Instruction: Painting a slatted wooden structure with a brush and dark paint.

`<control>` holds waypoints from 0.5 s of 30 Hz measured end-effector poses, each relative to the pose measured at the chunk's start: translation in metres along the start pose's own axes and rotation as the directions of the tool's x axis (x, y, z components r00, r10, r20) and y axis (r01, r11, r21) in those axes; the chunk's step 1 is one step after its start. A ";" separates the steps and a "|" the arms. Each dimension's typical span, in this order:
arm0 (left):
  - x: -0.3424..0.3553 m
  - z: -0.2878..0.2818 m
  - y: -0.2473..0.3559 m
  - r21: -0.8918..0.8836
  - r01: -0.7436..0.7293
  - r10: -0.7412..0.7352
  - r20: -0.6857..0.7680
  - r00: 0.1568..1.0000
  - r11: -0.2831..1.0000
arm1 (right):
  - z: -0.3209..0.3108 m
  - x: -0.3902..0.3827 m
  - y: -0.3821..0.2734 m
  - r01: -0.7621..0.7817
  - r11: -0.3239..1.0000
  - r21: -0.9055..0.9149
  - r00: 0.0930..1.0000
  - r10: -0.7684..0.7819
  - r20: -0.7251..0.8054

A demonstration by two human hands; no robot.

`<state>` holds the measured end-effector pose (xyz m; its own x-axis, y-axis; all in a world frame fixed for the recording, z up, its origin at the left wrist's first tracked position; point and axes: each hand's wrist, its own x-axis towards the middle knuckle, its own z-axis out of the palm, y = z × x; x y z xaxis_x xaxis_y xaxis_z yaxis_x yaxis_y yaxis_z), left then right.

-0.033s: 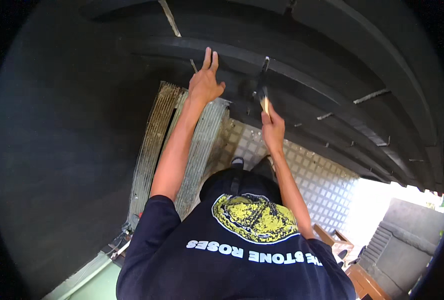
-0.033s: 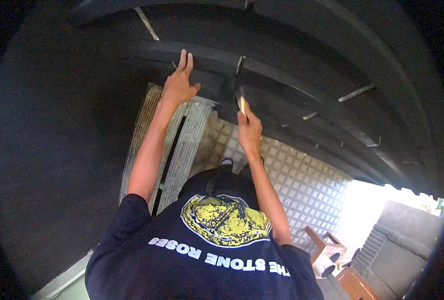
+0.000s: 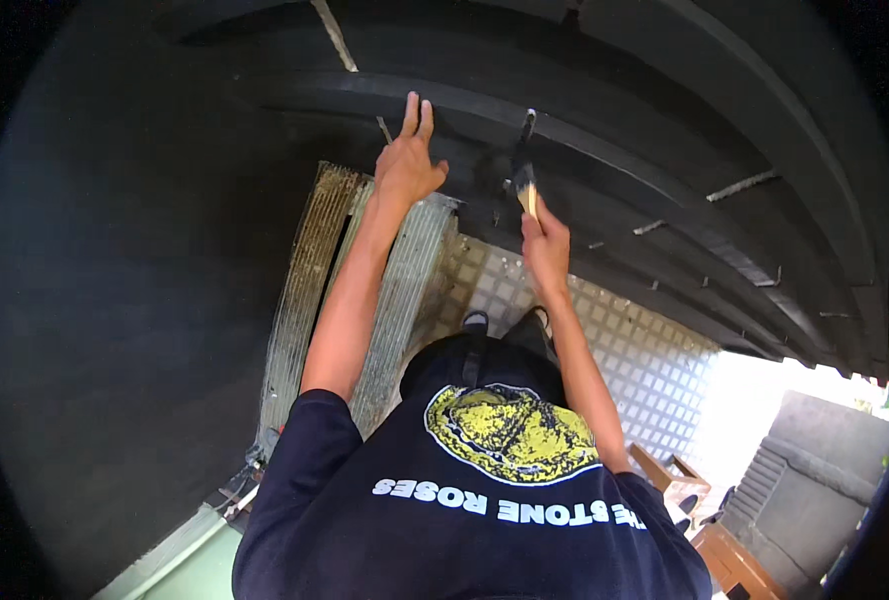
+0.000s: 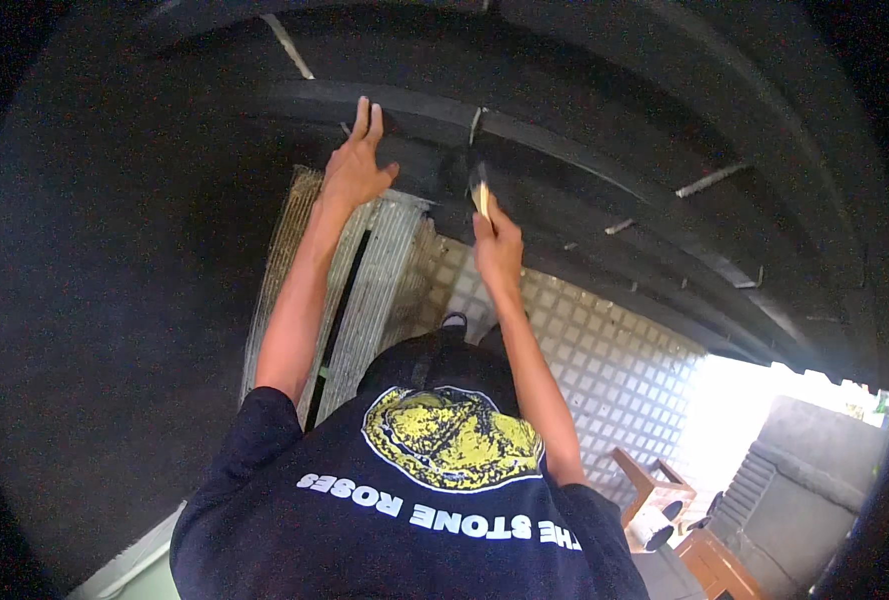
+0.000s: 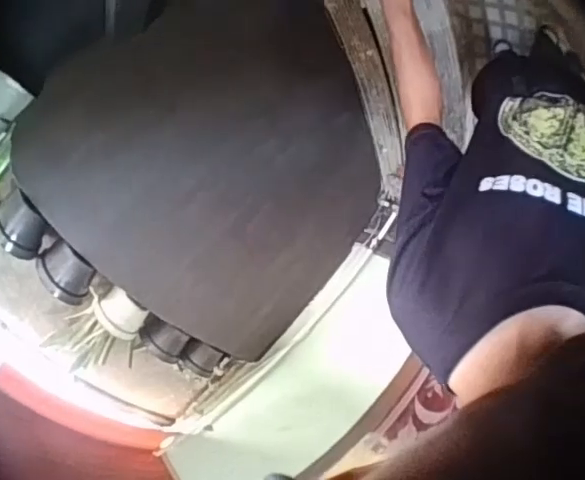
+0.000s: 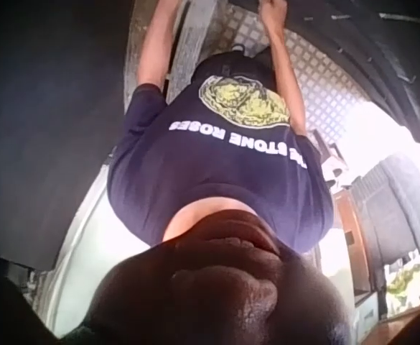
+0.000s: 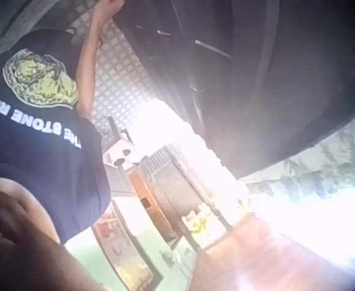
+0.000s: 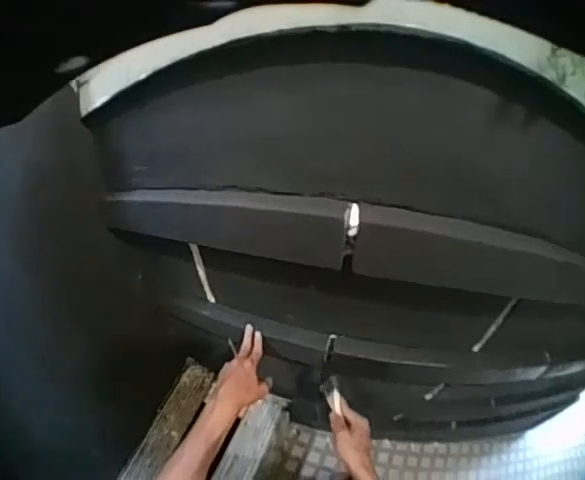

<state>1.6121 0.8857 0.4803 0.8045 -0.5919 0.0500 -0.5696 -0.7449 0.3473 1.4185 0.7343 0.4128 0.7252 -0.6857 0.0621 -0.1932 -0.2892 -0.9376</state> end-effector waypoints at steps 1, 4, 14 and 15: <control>0.000 0.001 -0.003 -0.005 -0.005 0.005 -0.024 1.000 1.000 | -0.007 0.006 -0.022 -0.225 0.937 0.267 0.974 0.207 0.095; 0.003 -0.007 0.003 -0.018 -0.003 0.003 -0.012 1.000 1.000 | -0.020 0.008 -0.024 -0.453 0.712 0.537 0.891 0.379 0.250; 0.002 -0.002 -0.001 -0.042 -0.035 0.033 -0.036 0.999 0.999 | 0.012 -0.031 -0.058 -0.254 0.869 0.424 0.957 0.290 -0.022; 0.002 -0.001 -0.001 -0.034 -0.047 0.046 -0.050 0.998 0.998 | 0.016 -0.032 -0.047 -0.254 0.869 0.424 0.957 0.289 -0.020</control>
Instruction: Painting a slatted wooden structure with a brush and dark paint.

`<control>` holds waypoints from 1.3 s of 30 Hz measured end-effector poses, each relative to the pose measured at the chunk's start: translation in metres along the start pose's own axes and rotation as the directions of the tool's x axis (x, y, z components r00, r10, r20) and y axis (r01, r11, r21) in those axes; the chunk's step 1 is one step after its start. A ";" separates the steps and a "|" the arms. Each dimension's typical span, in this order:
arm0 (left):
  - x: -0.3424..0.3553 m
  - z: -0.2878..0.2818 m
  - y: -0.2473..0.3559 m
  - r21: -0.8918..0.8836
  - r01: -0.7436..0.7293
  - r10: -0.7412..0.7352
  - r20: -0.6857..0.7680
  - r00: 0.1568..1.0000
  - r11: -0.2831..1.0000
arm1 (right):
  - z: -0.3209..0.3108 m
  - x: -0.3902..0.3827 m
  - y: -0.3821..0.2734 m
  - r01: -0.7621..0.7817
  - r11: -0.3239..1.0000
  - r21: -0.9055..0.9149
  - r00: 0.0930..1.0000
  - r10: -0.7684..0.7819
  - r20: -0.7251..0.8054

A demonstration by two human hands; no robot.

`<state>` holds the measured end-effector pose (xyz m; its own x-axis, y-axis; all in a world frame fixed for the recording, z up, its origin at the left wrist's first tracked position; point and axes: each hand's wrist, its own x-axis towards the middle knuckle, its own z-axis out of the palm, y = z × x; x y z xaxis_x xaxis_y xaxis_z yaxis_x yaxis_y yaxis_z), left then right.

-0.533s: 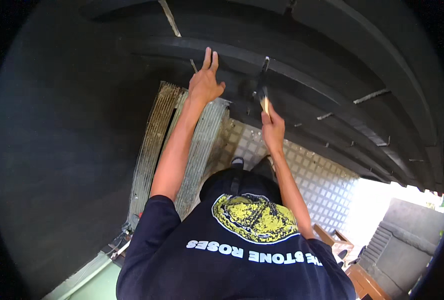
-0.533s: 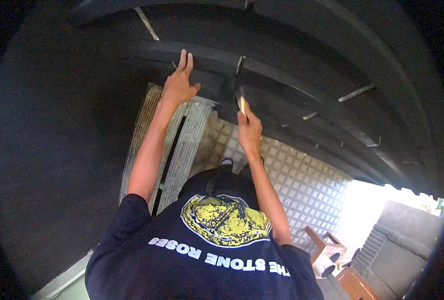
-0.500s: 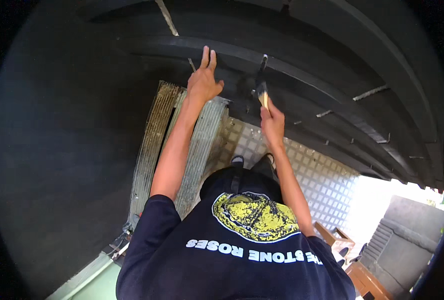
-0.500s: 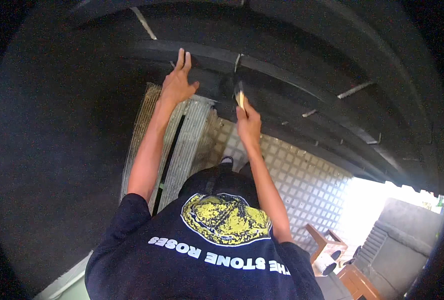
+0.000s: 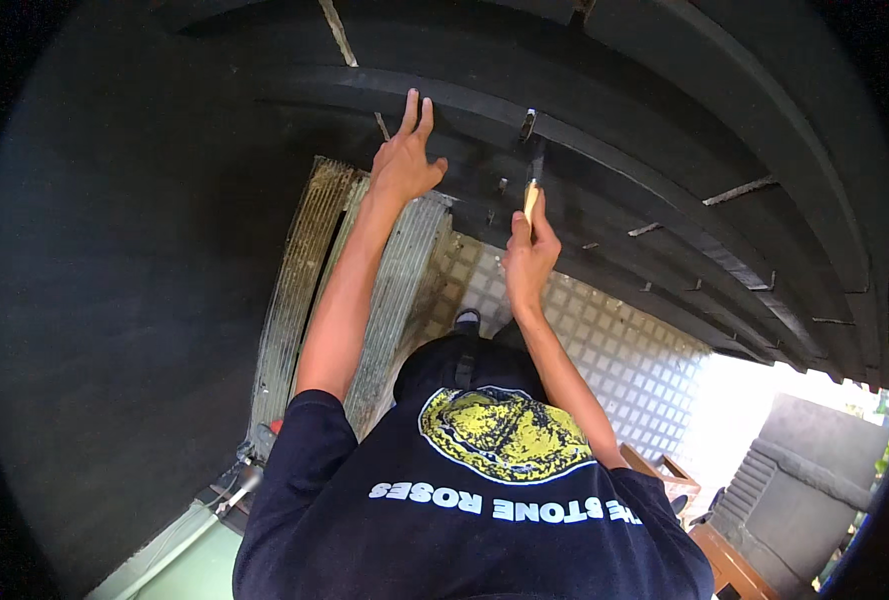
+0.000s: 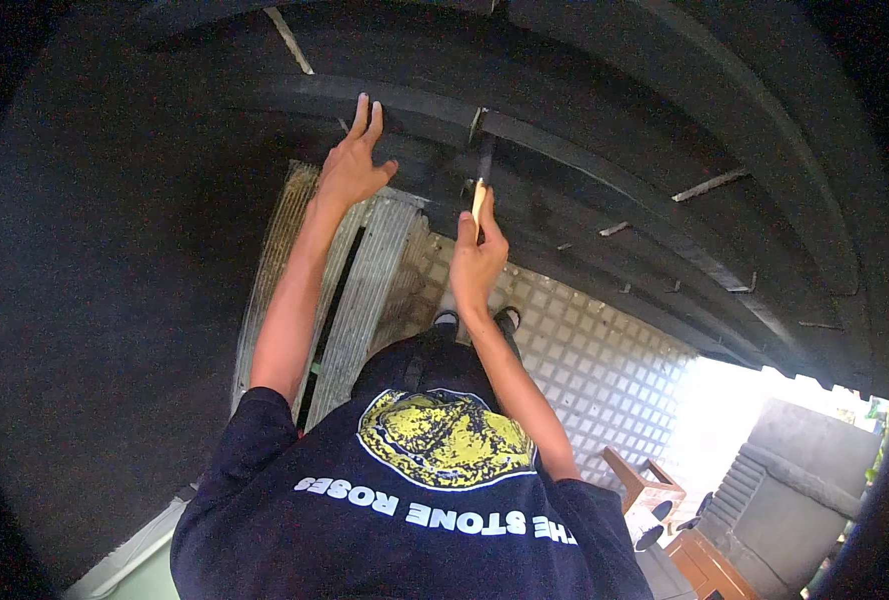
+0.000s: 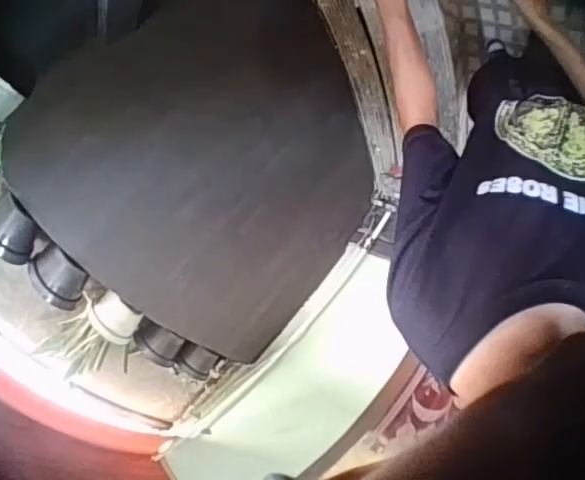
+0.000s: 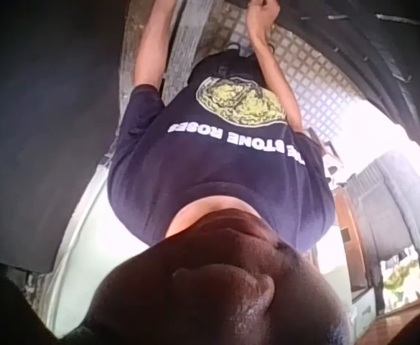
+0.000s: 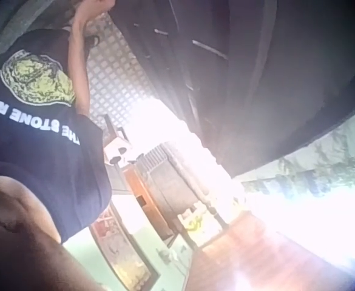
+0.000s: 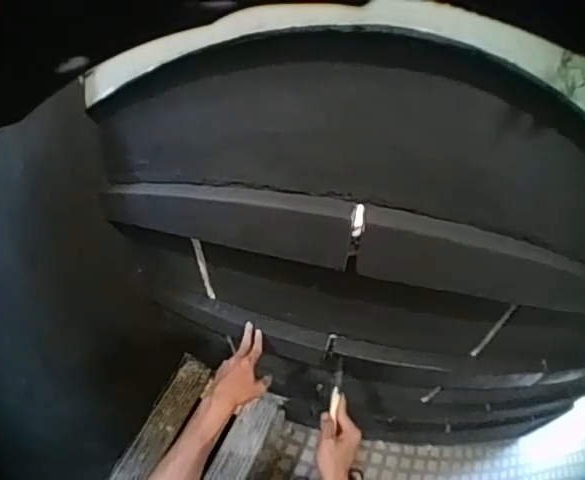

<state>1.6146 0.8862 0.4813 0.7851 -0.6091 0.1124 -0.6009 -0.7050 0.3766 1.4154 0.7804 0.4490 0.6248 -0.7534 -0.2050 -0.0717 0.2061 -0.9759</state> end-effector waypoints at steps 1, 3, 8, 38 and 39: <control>0.003 0.000 0.000 0.003 -0.004 0.004 -0.006 1.000 1.000 | -0.002 0.009 0.022 0.129 0.984 -0.121 0.992 -0.130 -0.001; 0.001 0.000 0.001 -0.014 -0.005 0.004 -0.005 1.000 1.000 | -0.009 0.021 0.047 0.253 0.937 -0.239 0.966 -0.257 0.018; -0.001 -0.002 0.004 -0.024 0.019 -0.019 0.010 1.000 1.000 | -0.022 0.019 0.030 -0.227 0.967 0.113 0.973 0.230 -0.011; -0.002 0.001 0.002 -0.034 0.009 -0.009 -0.005 1.000 0.999 | -0.016 -0.008 -0.048 -0.085 0.991 0.105 0.989 0.071 0.131; -0.001 0.001 0.003 -0.021 0.013 -0.013 -0.004 1.000 1.000 | -0.017 -0.004 -0.037 -0.081 0.991 0.106 0.989 0.067 0.129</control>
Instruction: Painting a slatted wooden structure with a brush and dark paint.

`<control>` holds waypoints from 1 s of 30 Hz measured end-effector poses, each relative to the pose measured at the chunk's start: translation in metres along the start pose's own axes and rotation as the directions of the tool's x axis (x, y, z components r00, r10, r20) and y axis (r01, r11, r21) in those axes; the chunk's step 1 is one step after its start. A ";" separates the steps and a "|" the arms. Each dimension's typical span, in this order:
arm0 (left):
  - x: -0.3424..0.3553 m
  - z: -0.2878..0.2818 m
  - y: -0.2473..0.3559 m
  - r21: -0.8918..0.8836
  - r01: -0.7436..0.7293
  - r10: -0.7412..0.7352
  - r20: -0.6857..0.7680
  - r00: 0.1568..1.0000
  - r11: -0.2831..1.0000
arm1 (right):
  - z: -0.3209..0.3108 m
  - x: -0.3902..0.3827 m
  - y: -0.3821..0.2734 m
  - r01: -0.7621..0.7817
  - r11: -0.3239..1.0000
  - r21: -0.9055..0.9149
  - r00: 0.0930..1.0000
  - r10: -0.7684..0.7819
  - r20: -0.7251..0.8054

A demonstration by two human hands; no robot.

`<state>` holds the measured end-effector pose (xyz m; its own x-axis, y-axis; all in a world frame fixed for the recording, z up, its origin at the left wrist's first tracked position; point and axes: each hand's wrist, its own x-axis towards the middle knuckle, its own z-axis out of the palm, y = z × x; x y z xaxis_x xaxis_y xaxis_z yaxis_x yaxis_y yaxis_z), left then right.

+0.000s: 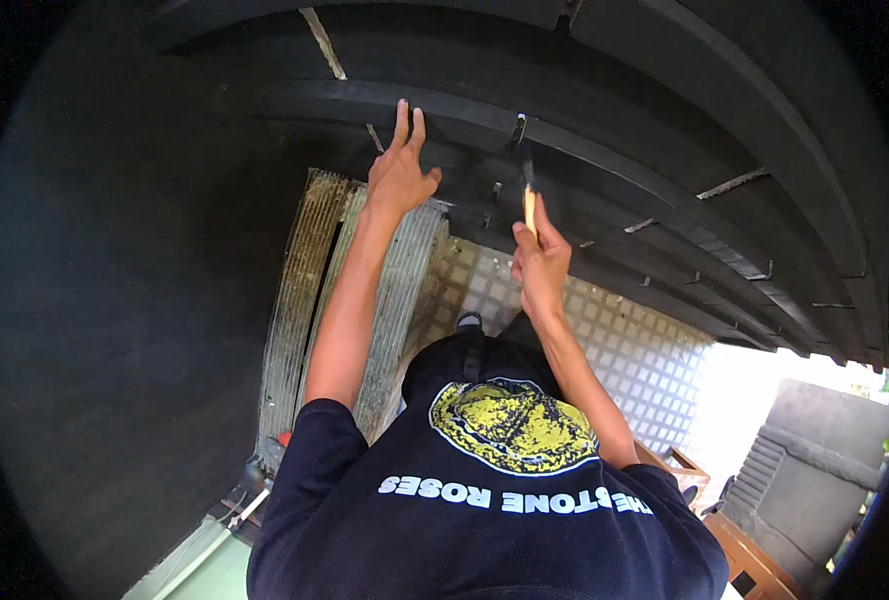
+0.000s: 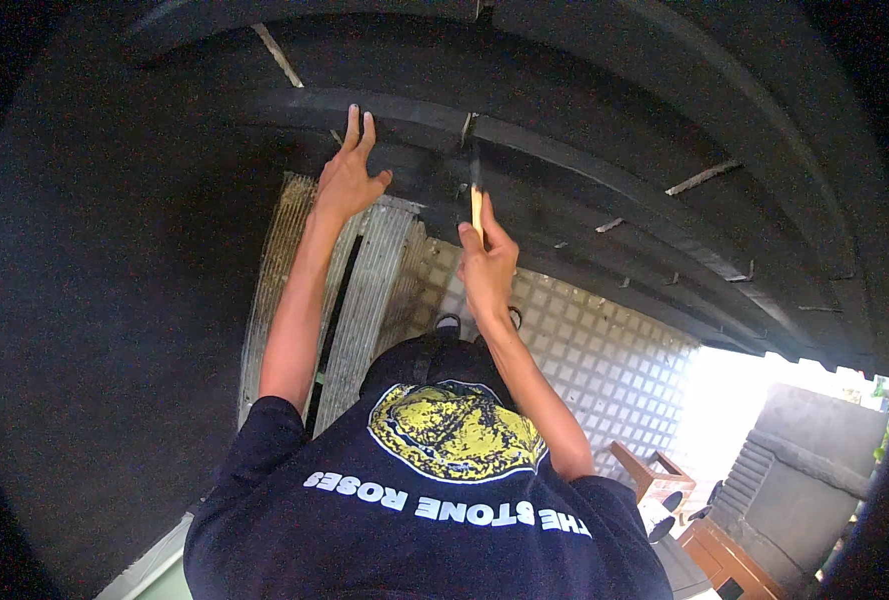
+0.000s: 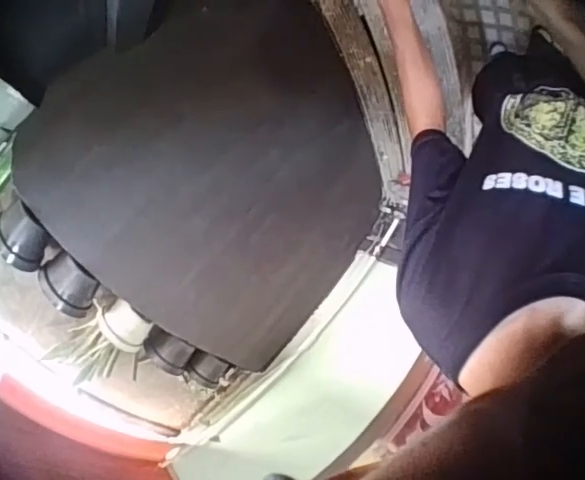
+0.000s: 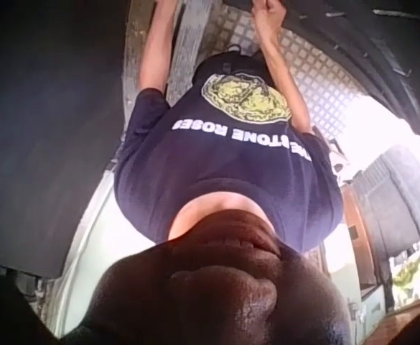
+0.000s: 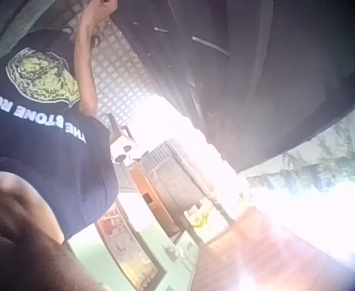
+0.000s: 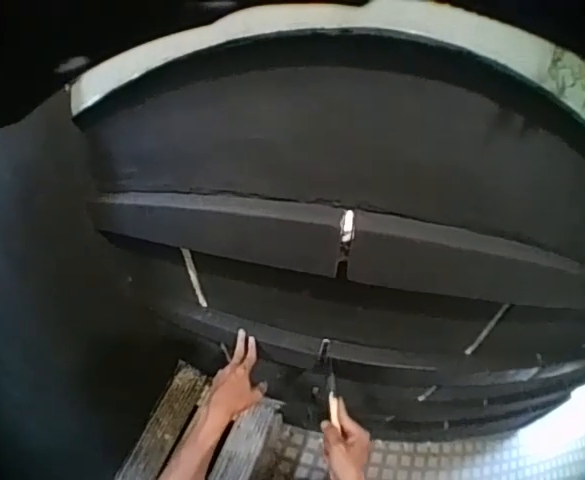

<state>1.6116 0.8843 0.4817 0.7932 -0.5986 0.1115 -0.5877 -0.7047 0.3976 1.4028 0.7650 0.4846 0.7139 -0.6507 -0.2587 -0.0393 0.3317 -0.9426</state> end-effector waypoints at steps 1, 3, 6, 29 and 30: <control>0.000 0.001 0.000 -0.001 -0.003 0.003 0.000 1.000 1.000 | 0.001 0.002 0.005 -0.086 0.996 0.037 0.996 0.086 -0.017; 0.000 0.004 -0.001 -0.021 -0.032 0.031 -0.060 0.998 0.999 | -0.003 0.011 0.009 -0.196 0.976 0.099 0.980 0.199 -0.021; -0.001 -0.001 -0.002 -0.033 -0.014 0.014 -0.021 1.000 0.999 | 0.009 0.011 -0.015 -0.044 0.999 0.027 0.999 0.044 -0.016; -0.003 -0.006 0.007 -0.019 -0.004 0.004 -0.008 1.000 1.000 | 0.023 0.031 0.037 0.311 0.865 -0.394 0.934 -0.354 -0.040; -0.003 -0.002 0.003 -0.017 -0.015 0.015 -0.024 1.000 1.000 | 0.032 0.031 0.035 0.303 0.899 -0.317 0.937 -0.341 -0.073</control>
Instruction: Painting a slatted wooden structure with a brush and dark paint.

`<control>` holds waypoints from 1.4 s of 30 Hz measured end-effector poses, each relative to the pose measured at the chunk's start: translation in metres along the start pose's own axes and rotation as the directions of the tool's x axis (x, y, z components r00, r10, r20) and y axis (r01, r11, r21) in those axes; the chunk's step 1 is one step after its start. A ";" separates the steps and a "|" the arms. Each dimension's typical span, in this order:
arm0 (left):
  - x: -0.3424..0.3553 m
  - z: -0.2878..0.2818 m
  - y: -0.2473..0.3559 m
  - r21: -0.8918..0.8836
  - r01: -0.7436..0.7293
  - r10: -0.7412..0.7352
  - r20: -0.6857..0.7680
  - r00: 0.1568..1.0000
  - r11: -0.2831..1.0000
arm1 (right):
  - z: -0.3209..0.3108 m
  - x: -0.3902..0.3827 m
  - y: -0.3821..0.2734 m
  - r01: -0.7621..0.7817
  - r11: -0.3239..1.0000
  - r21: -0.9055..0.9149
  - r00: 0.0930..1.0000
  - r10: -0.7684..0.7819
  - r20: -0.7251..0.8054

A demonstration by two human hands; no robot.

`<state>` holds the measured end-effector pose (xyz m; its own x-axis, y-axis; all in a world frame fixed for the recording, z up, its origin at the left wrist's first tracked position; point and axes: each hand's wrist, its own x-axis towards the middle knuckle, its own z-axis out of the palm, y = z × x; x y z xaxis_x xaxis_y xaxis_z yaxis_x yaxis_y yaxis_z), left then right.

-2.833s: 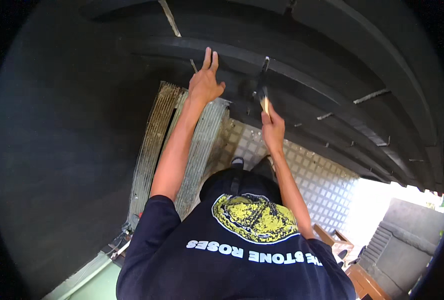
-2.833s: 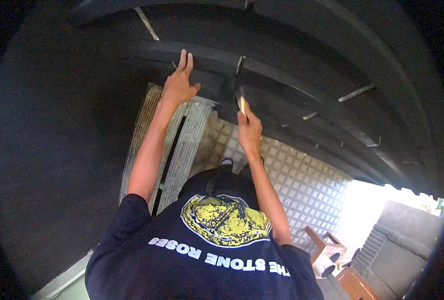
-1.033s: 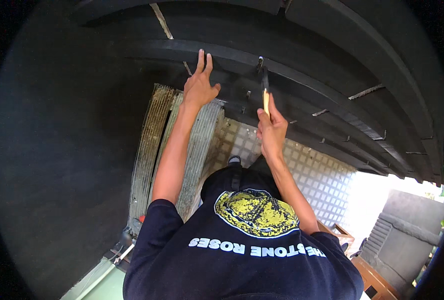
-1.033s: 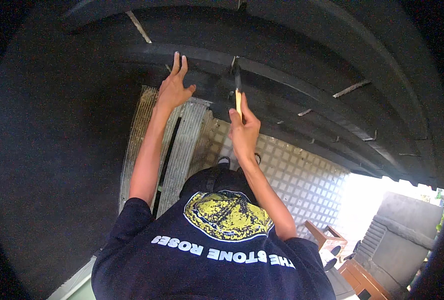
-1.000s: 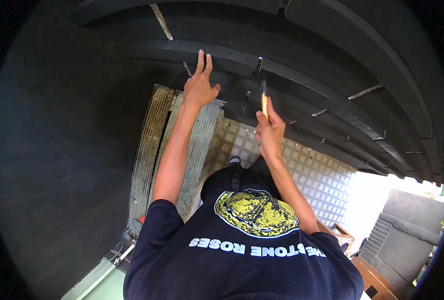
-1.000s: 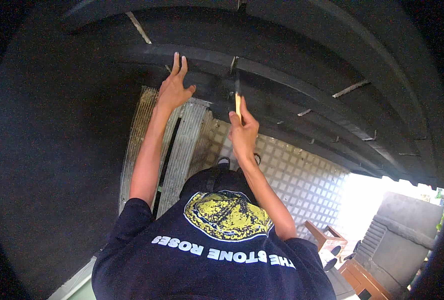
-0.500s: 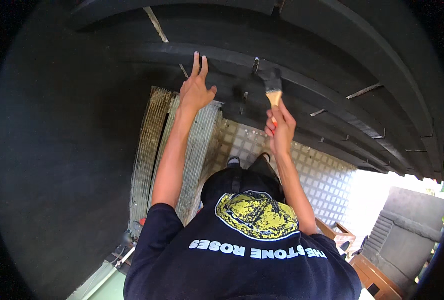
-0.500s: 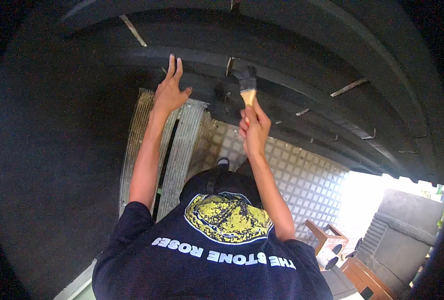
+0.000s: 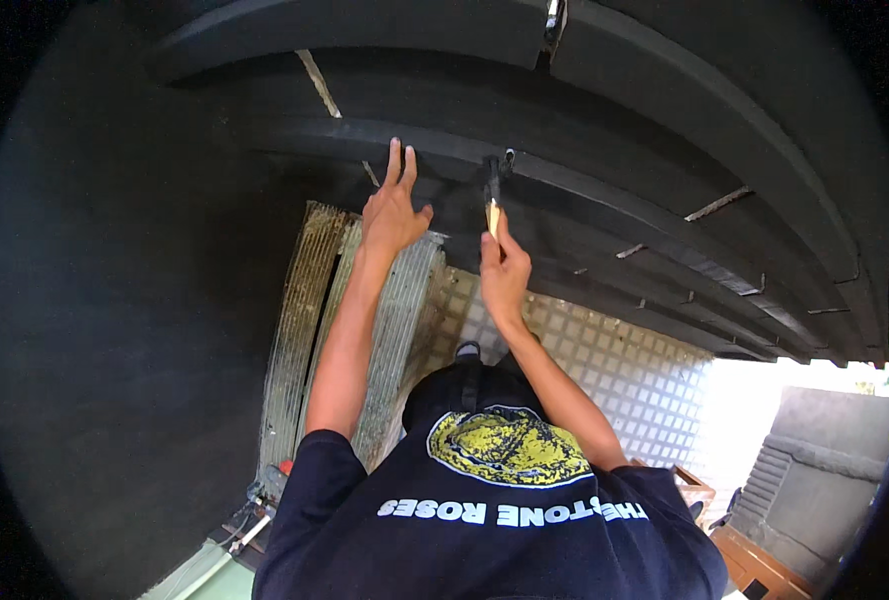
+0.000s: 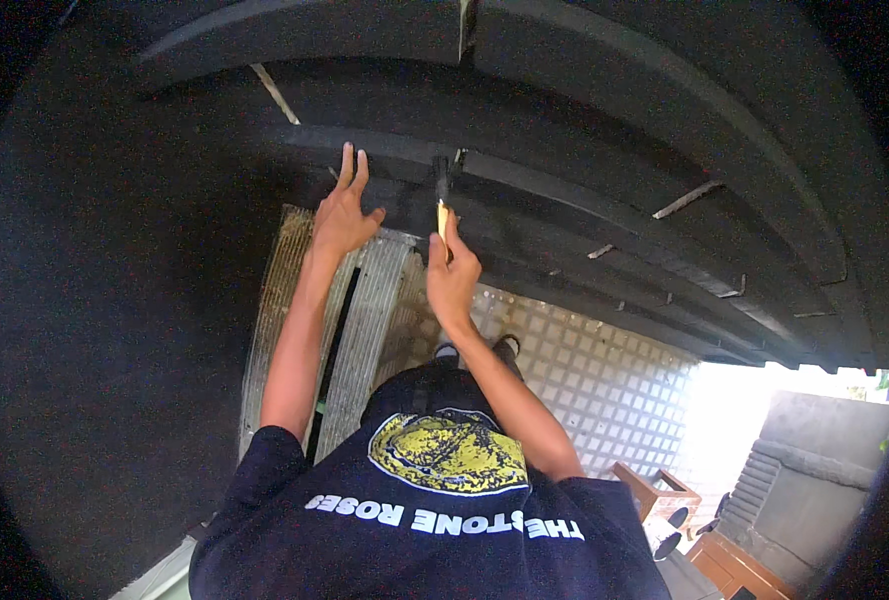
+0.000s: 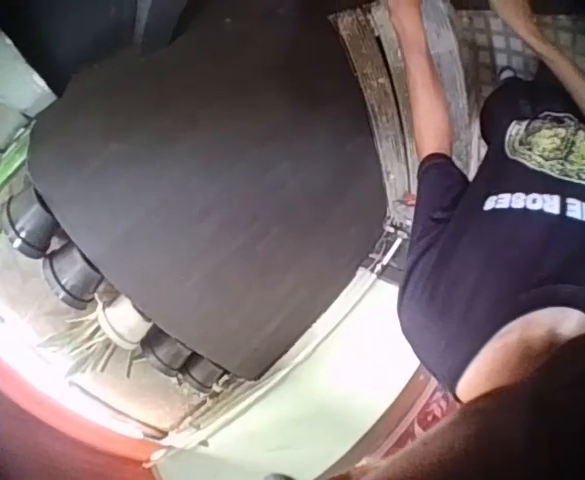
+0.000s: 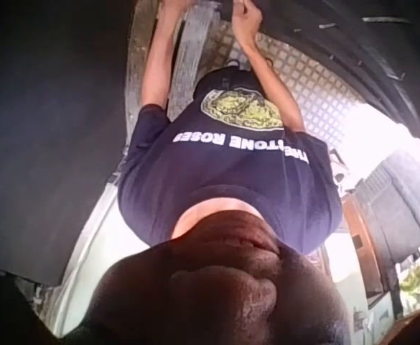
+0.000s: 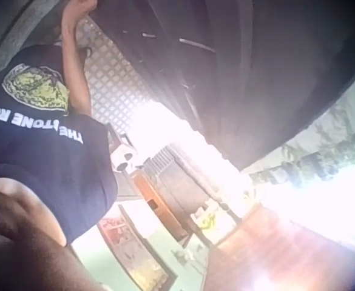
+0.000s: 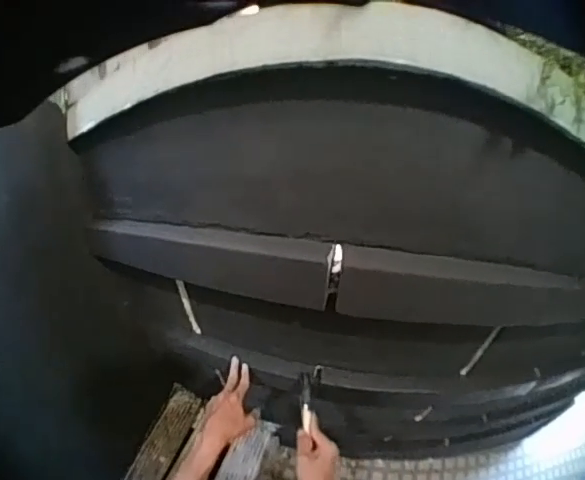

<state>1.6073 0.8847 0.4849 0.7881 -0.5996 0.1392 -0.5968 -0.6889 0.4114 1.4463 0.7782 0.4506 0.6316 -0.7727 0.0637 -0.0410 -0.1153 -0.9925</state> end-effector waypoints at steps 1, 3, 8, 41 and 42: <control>0.001 0.000 -0.004 0.001 0.004 -0.004 -0.007 1.000 1.000 | -0.007 -0.005 0.000 0.040 0.998 -0.051 0.999 -0.039 0.008; 0.001 0.002 -0.003 -0.003 -0.009 0.009 0.014 1.000 1.000 | -0.043 -0.005 0.027 0.081 0.987 -0.137 0.997 -0.079 0.016; -0.001 -0.001 -0.005 -0.002 -0.008 0.008 -0.006 1.000 1.000 | -0.112 -0.010 0.026 -0.093 0.996 0.016 0.961 0.094 -0.262; 0.011 -0.005 0.008 0.111 0.009 -0.017 0.074 0.997 0.994 | -0.032 0.001 0.023 -0.096 0.976 -0.198 0.993 0.107 0.048; 0.010 -0.005 0.008 0.105 -0.005 -0.003 0.078 0.997 0.994 | -0.032 0.004 0.026 -0.093 0.976 -0.197 0.993 0.104 0.047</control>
<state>1.6110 0.8756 0.4934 0.7757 -0.6274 0.0674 -0.6135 -0.7248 0.3135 1.4231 0.7517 0.4284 0.6597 -0.7501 -0.0451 -0.2514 -0.1637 -0.9539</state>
